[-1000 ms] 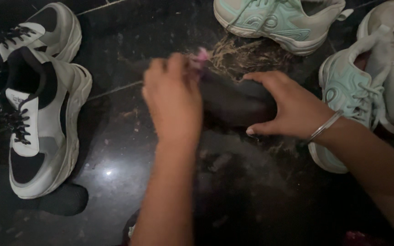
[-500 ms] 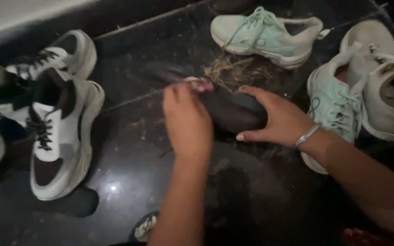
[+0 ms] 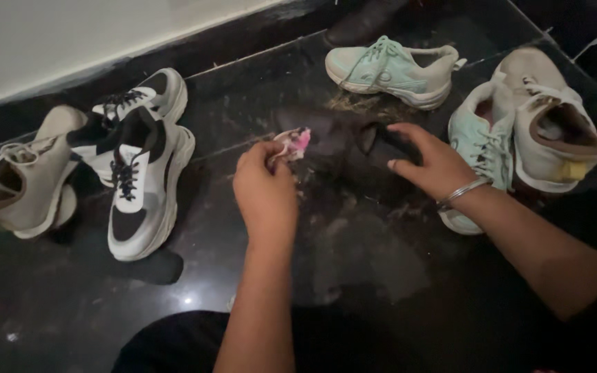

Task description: The person wipes the soles and uppers of several shoes using a small cloth. They handle a light-colored sneaker and a dark shoe, turning them over to clean different surfaces before placing them back on the floor.

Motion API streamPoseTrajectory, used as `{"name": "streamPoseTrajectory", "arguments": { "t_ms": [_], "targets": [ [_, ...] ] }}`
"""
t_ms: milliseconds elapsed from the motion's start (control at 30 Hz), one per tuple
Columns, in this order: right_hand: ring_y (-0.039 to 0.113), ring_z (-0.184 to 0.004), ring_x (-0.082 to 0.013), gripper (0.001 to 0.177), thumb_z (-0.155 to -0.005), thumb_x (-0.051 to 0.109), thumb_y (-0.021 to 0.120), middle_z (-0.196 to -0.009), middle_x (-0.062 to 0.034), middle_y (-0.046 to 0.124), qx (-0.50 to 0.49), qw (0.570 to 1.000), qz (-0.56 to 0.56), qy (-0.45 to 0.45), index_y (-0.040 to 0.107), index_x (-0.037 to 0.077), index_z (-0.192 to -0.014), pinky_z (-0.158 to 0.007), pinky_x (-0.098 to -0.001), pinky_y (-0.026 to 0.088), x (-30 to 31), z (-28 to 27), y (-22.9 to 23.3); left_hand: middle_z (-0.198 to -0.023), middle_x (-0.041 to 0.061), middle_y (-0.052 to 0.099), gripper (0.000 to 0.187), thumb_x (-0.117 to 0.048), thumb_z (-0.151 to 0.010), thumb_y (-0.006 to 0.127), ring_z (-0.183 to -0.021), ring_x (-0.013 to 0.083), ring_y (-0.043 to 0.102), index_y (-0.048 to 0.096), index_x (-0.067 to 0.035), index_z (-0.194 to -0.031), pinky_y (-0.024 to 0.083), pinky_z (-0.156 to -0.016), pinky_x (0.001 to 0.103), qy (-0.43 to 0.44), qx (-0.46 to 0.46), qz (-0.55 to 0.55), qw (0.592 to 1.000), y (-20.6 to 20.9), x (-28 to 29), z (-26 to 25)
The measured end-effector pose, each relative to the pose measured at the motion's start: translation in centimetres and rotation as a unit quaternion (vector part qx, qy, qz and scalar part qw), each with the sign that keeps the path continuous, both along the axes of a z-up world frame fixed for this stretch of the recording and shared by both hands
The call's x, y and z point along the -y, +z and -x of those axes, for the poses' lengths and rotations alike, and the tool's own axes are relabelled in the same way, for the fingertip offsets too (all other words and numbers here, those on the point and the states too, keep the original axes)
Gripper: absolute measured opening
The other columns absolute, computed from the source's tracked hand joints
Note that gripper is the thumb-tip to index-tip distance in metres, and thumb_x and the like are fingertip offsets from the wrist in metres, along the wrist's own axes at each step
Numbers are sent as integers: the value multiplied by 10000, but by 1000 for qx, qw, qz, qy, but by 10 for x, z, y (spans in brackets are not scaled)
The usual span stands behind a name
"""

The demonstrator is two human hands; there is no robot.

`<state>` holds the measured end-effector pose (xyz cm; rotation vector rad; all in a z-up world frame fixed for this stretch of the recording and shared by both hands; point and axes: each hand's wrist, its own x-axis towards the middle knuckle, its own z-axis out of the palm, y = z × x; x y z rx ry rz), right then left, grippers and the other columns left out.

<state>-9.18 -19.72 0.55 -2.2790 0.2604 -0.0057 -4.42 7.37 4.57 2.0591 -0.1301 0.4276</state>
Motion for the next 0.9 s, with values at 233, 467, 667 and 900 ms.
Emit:
{"name": "streamPoseTrajectory", "arguments": {
  "t_ms": [233,467,667,900],
  "targets": [
    [563,-1205,-375,619,-772,445,799,-1239,-154,647,194,927,315,55,655,92,-1260,-970,-512,465,-43,20,4,-1007,175,711,209,7,-826,640,-896,323,720,724,-35,-1013,558,-804,406,-2,10,21,1000,-16,15,1],
    [638,-843,-288,223,-945,273,689,-804,-119,680,115,969,219,9,786,94,-1037,-756,-441,486,-36,-7,-2,-1061,161,686,199,-24,-894,666,-994,370,671,707,-50,-1087,528,-872,448,-130,23,-14,991,-25,66,11],
    [514,-726,-54,172,-1019,184,623,-752,4,584,104,985,-111,-77,694,39,-960,-646,-255,430,-26,-11,-6,-1143,131,658,261,-50,-901,681,-1085,354,615,688,-73,-1161,474,-927,483,-151,102,-98,978,-19,71,-4],
    [463,-631,-110,165,-905,88,682,-638,-32,532,40,988,-65,-133,676,-28,-788,-583,-313,383,-15,-2,-10,-1112,142,679,191,-45,-905,695,-1049,353,622,707,-69,-1094,495,-901,466,8,28,-96,995,-37,24,-53]
  ]
}}
